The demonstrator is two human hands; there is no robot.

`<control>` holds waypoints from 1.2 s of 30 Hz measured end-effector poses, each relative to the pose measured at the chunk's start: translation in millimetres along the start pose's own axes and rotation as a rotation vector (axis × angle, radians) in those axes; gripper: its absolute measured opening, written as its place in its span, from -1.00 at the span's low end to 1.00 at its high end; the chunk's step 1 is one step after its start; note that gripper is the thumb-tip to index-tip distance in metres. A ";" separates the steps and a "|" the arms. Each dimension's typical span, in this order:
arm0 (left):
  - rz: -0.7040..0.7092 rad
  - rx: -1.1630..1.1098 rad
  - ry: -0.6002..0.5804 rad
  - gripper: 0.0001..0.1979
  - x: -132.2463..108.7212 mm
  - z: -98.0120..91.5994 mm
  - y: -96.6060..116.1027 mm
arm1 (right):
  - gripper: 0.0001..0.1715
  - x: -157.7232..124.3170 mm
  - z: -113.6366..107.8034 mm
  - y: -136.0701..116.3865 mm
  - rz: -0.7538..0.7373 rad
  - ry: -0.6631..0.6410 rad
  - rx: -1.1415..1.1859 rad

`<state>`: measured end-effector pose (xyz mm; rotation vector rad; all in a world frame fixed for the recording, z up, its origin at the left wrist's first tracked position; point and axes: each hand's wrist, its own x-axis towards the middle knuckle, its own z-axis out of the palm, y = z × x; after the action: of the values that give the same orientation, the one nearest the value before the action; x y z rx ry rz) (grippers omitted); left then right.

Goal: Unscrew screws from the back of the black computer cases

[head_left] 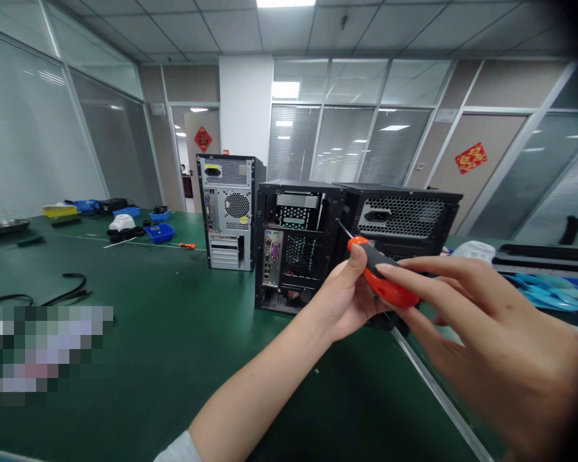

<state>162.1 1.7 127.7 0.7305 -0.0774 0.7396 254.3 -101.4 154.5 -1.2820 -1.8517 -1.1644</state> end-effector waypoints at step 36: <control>-0.076 -0.056 -0.008 -0.56 3.8 -7.8 1.7 | -0.72 1.9 11.3 3.4 0.036 0.228 -0.054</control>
<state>162.4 9.7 124.0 0.6799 -0.0769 0.6600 256.8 -89.9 152.3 -1.1546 -1.6359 -1.2909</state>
